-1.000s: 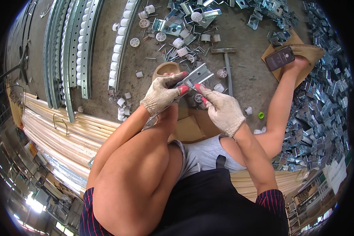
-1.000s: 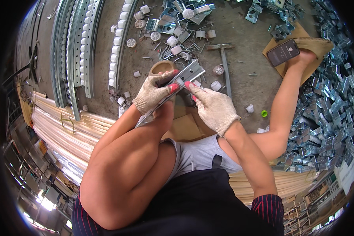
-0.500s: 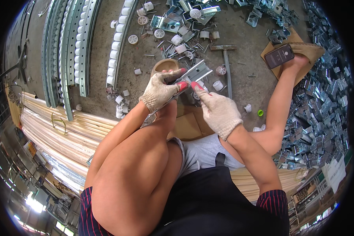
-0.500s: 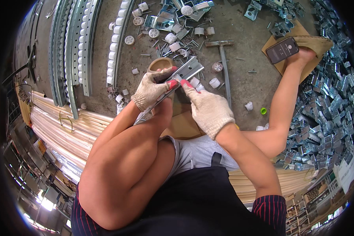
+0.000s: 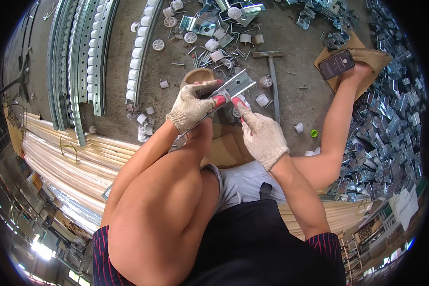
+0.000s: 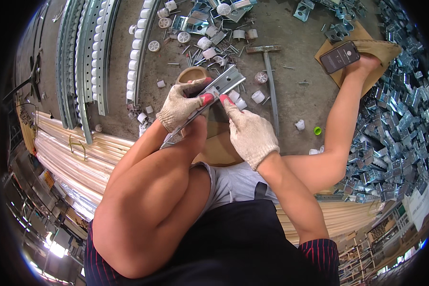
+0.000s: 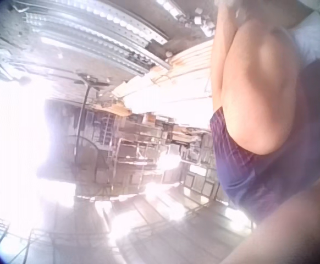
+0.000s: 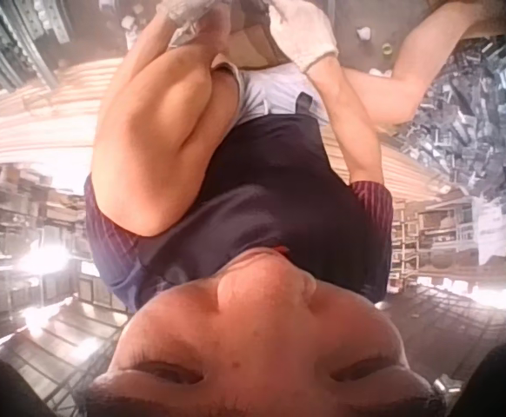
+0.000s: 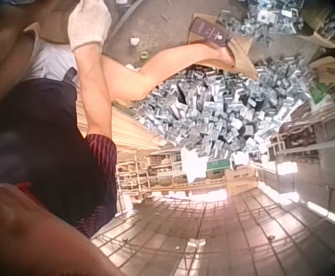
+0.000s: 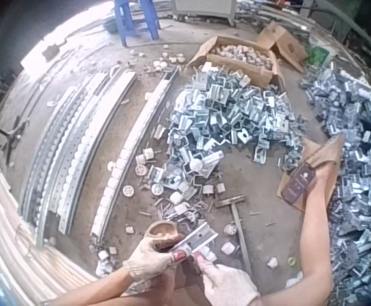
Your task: The person assembles metal components by inserting a metal rod through holes in bracket-like parts and tightening them with a screwdriver.
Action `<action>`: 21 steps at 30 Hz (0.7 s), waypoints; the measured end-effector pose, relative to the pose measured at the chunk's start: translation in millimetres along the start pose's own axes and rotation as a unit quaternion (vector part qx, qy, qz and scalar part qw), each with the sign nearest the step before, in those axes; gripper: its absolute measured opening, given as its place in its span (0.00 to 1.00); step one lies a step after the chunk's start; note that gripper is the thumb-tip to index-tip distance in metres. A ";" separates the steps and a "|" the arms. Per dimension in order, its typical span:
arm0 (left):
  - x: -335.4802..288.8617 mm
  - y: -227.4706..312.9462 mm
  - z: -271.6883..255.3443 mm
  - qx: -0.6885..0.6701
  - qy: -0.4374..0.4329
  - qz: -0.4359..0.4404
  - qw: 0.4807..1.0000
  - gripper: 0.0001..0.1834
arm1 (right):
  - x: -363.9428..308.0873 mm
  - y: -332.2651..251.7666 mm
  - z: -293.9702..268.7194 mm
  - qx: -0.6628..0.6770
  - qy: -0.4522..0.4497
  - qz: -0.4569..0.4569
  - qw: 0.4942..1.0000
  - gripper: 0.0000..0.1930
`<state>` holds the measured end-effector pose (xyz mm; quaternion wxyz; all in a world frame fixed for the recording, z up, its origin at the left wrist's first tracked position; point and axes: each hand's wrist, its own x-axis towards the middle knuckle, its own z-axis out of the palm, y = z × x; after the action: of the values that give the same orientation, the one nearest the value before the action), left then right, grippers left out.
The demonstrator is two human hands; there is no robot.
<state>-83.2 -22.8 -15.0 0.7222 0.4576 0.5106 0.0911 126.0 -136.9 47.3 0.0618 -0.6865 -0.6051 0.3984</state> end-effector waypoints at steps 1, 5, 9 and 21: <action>0.3 3.0 0.3 0.008 0.000 0.005 1.000 0.29 | 2.2 2.4 -1.8 -0.001 0.004 -0.014 1.000 0.28; -2.1 7.2 1.9 0.019 0.013 0.015 1.000 0.28 | 12.8 1.3 -9.0 -0.007 -0.010 -0.018 1.000 0.27; 0.5 -5.0 -7.6 0.105 -0.010 0.029 0.994 0.28 | 23.7 -9.3 -8.3 -0.011 -0.017 -0.034 0.999 0.26; -7.0 12.0 4.4 0.027 0.005 0.000 1.000 0.28 | 17.0 -1.1 -12.3 -0.017 -0.030 -0.012 0.999 0.28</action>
<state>-78.8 -22.7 -1.1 0.7070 0.4764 0.5167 0.0791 132.0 -116.8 48.2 0.0368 -0.6678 -0.6215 0.4080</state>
